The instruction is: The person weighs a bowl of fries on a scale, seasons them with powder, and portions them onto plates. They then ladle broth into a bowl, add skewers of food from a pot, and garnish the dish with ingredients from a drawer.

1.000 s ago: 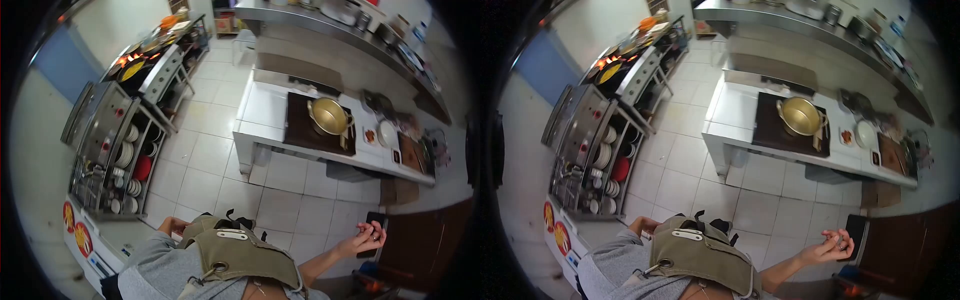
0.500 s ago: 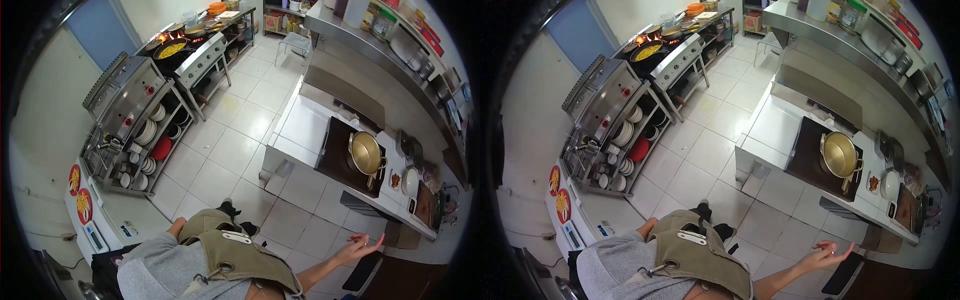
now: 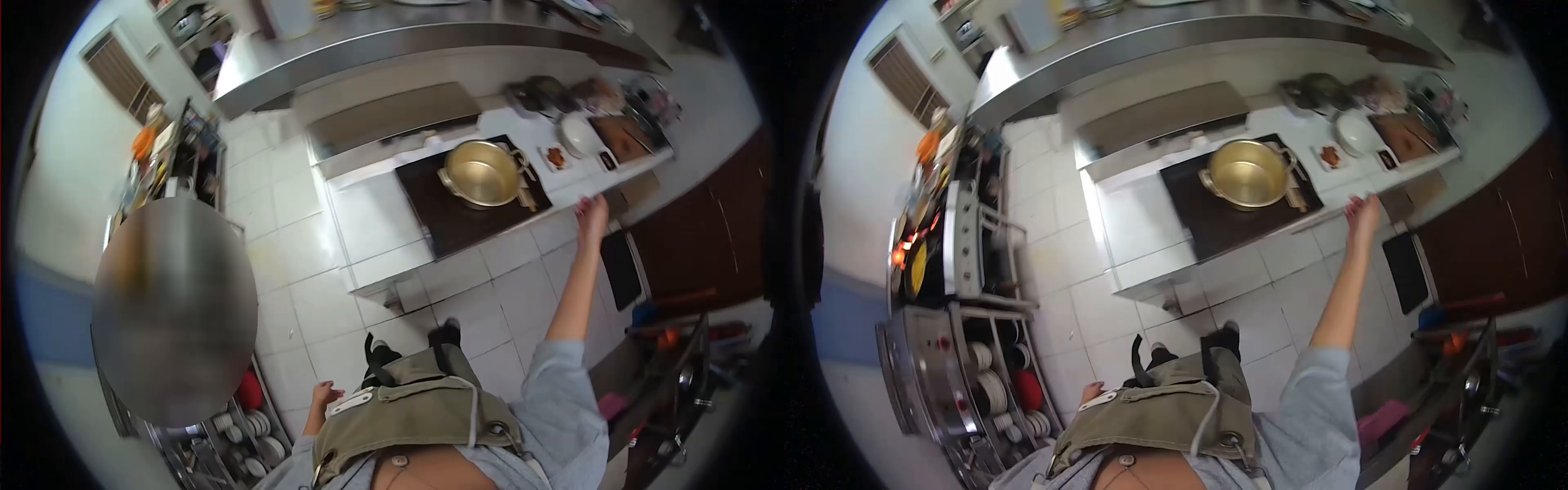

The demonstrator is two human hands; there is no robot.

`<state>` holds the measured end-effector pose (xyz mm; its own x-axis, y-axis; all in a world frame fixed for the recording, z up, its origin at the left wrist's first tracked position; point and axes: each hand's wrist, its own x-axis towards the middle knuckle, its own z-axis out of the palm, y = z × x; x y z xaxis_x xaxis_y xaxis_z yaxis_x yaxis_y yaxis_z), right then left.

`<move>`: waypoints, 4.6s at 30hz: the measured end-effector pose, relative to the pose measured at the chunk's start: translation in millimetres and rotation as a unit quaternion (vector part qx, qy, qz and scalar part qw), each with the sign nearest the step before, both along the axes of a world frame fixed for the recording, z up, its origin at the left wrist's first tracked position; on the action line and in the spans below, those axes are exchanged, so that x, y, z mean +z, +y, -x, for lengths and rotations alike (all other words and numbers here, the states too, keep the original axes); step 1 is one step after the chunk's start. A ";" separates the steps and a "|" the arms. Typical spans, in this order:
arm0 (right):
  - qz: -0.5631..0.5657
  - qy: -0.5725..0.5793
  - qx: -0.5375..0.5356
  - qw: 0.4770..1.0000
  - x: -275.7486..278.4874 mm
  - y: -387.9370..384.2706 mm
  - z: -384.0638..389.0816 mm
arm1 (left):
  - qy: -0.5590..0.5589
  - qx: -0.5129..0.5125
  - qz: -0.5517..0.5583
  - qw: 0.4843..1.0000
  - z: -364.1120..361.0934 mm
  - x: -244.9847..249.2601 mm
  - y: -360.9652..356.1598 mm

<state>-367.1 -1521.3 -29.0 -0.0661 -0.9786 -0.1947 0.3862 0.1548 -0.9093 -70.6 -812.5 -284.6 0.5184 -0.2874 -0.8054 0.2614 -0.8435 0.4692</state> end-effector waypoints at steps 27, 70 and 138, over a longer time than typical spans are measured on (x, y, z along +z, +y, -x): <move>-0.066 0.144 0.044 0.986 0.6 94.7 262.5 | 0.137 -0.454 0.358 0.805 313.5 105.8 -718.5; -0.581 0.448 -0.582 0.350 66.9 840.5 799.5 | 0.573 -0.645 -0.025 0.505 986.6 190.9 -473.1; -0.091 -0.315 -0.793 -0.514 -158.7 438.1 -411.3 | 0.079 -0.729 -0.474 -0.488 25.3 184.7 -37.9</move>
<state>44.2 -1083.2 -187.8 0.8486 0.1024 -0.5191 -0.4737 -0.2900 -0.8316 -95.9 -850.4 -99.9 0.7629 0.2741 -0.5855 0.1564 0.8005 0.5786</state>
